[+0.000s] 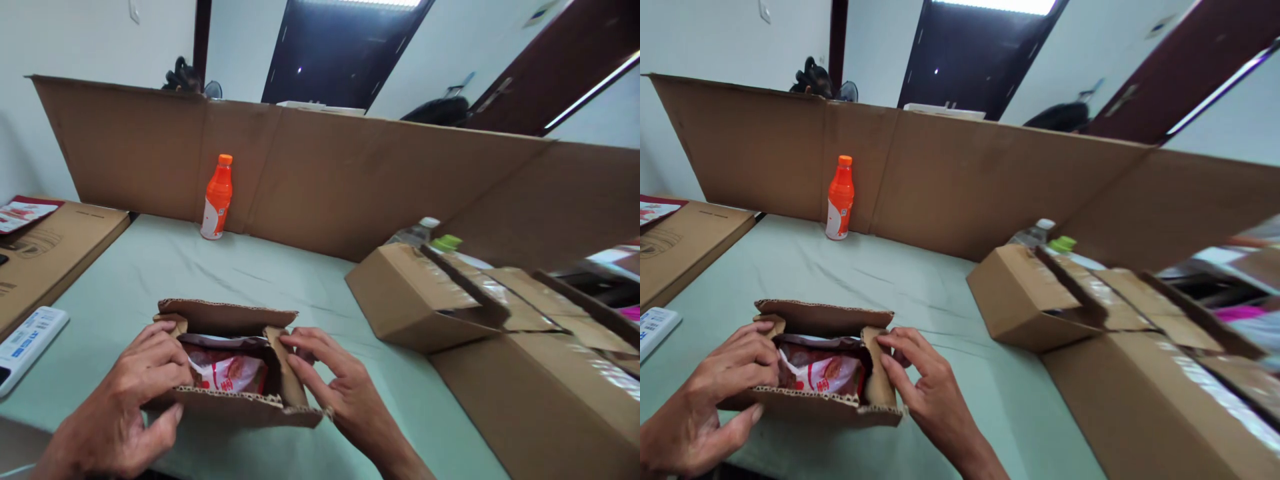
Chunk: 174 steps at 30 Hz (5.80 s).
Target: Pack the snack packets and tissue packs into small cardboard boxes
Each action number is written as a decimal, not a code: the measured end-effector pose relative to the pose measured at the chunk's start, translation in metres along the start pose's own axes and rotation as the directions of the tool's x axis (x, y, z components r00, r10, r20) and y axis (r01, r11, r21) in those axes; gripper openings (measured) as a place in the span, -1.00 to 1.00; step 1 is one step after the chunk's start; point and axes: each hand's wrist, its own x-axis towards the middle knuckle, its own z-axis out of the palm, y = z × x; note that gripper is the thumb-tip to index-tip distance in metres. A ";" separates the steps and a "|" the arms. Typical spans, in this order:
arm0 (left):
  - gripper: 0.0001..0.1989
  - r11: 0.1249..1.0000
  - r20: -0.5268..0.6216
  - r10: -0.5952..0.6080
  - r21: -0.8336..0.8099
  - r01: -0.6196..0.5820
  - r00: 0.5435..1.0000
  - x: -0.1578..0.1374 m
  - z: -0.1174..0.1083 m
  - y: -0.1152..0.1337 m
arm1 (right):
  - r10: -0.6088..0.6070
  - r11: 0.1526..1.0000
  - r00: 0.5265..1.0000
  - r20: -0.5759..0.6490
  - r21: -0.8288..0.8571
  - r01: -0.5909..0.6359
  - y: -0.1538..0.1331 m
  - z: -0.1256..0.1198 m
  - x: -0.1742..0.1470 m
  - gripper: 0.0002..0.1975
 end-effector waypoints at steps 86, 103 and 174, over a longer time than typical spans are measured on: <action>-0.60 0.931 -0.386 -0.201 0.209 0.298 0.900 -0.020 0.032 -0.013 | 0.140 0.888 0.986 0.095 0.428 -0.167 0.019 0.023 0.011 -0.60; -0.70 0.918 -0.413 -0.243 0.195 0.345 0.878 -0.025 0.040 -0.020 | 0.104 0.913 0.991 0.081 0.387 -0.127 0.024 0.031 0.004 -0.82; -0.68 0.935 0.031 0.017 0.354 -0.027 0.999 0.007 0.026 -0.016 | 0.056 0.980 0.550 0.833 -0.152 0.130 -0.041 0.035 0.077 -0.73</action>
